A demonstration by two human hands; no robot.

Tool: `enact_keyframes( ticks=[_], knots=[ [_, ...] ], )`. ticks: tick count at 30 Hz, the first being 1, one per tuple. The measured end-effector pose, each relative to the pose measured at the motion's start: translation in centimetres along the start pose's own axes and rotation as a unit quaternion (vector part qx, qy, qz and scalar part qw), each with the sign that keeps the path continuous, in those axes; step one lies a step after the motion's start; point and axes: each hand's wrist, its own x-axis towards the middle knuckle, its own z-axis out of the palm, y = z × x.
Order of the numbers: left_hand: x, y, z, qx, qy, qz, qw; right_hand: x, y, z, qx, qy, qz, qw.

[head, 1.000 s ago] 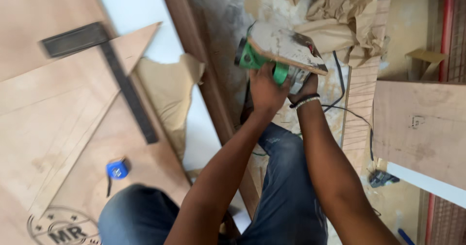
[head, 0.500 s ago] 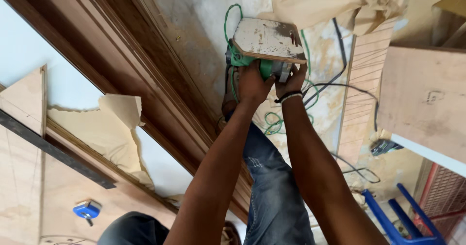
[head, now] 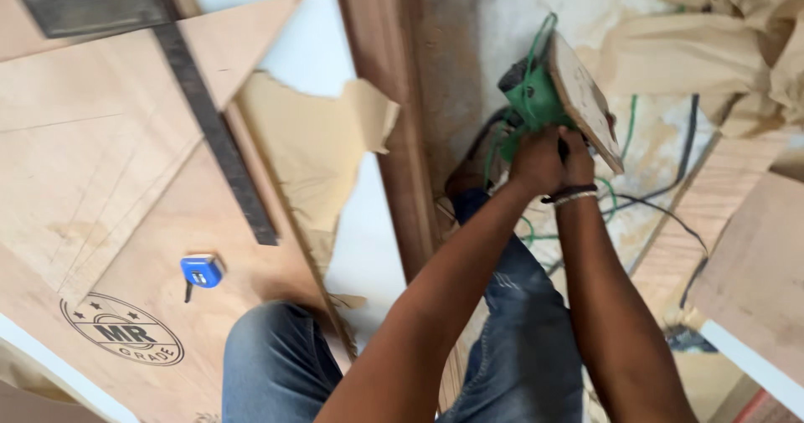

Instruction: The person measures and marks a piece of wood using a square and a pencil, then uses a circular saw to cut along the marked line on a sheet of plywood.

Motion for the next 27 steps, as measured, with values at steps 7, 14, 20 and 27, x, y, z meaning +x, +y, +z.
enact_keyframes(
  ticks=[7,14,20,27],
  knots=[
    [-16.3,1.6,-20.0,-0.281,0.085,0.167,0.941,2.3,1.8,5.4,-0.058,0.120,0.113,0.985],
    [-26.9,-12.4,-43.1,0.047,0.493,0.102,0.863,4.0,8.3,11.9,-0.035,0.215,0.044,0.975],
    [-24.8,-18.8,-45.8,0.261,0.518,0.107,0.808,0.1,9.1,13.9,-0.221,0.089,0.030,0.971],
    [-25.2,-18.8,-45.6,0.244,0.538,0.089,0.802,-19.1,2.8,29.1,-0.536,0.002,-0.475,0.698]
  ],
)
